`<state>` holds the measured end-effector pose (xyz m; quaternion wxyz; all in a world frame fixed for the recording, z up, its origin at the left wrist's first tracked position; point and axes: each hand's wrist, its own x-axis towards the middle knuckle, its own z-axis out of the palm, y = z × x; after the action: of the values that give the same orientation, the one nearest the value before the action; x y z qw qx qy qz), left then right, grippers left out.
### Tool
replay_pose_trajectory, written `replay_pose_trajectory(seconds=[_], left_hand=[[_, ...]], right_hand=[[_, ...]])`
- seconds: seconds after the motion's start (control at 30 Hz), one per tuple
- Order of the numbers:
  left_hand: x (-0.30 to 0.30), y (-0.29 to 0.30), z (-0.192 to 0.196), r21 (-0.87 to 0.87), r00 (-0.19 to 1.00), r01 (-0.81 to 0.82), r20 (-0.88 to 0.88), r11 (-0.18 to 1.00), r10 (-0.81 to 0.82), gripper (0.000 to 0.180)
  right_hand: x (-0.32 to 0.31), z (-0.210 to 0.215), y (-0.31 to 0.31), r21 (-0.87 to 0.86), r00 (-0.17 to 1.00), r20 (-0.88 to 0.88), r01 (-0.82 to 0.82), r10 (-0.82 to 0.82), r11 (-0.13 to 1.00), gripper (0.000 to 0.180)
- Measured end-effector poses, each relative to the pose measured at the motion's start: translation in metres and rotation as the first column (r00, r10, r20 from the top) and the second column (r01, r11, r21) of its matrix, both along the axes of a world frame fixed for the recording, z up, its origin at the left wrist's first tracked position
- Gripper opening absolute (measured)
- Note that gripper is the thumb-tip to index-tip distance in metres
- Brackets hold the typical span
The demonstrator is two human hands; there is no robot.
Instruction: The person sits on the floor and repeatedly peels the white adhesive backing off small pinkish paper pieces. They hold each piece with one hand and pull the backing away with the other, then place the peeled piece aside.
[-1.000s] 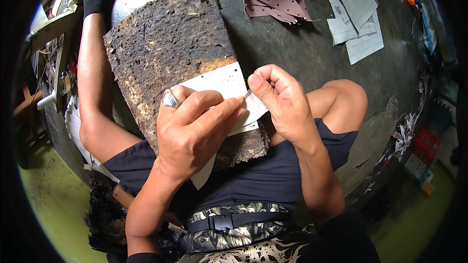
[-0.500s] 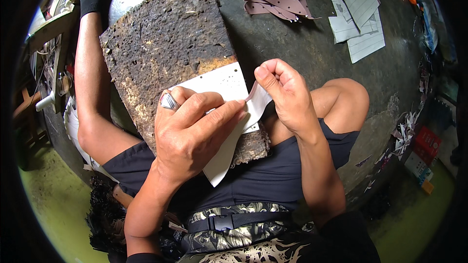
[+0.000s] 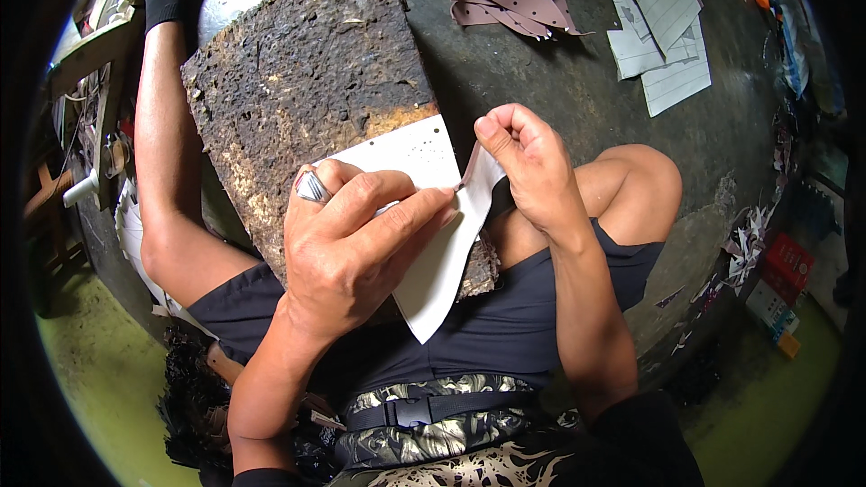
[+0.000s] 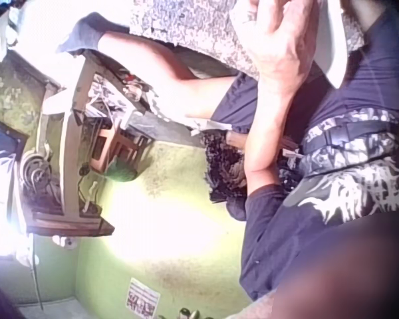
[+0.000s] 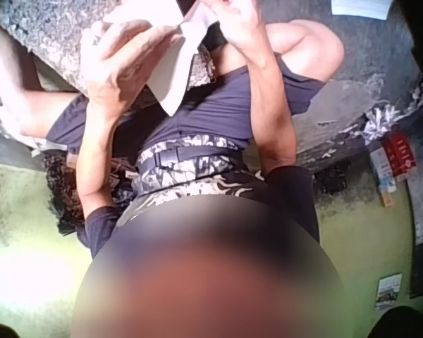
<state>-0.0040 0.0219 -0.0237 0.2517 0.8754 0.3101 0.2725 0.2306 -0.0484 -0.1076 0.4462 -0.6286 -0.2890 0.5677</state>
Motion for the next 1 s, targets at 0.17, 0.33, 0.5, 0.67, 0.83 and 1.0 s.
replay_pose_trajectory(seconds=[0.17, 0.33, 0.5, 0.67, 0.83, 1.0], left_hand=[[-0.001, 0.0, 0.001, -0.018, 1.0, -0.001, -0.005, 1.0, 0.001, 0.032], [-0.002, 0.002, 0.001, -0.022, 1.0, 0.007, -0.001, 1.0, -0.007, 0.032], [-0.002, 0.002, 0.001, -0.037, 1.0, 0.009, -0.001, 0.999, -0.009, 0.031], [-0.002, 0.003, 0.001, -0.03, 1.0, 0.01, -0.01, 1.0, -0.01, 0.029], [-0.001, 0.004, 0.0, -0.031, 1.0, 0.009, 0.011, 0.999, -0.009, 0.028], [0.003, 0.003, -0.001, 0.002, 1.0, -0.008, -0.013, 1.0, 0.008, 0.026]], right_hand=[[0.001, -0.006, 0.001, -0.008, 0.992, 0.124, 0.004, -0.003, 1.0, 0.026], [0.005, -0.01, 0.002, -0.026, 0.973, 0.233, 0.003, 0.003, 1.0, 0.032], [0.006, -0.017, 0.003, -0.034, 0.95, 0.313, -0.005, 0.016, 0.999, 0.033], [0.008, -0.021, 0.002, -0.017, 0.94, 0.339, -0.013, 0.018, 1.0, 0.03], [0.008, -0.024, 0.004, -0.026, 0.909, 0.417, 0.003, 0.008, 1.0, 0.034], [0.008, -0.025, 0.004, -0.027, 0.893, 0.451, 0.013, 0.001, 1.0, 0.034]])
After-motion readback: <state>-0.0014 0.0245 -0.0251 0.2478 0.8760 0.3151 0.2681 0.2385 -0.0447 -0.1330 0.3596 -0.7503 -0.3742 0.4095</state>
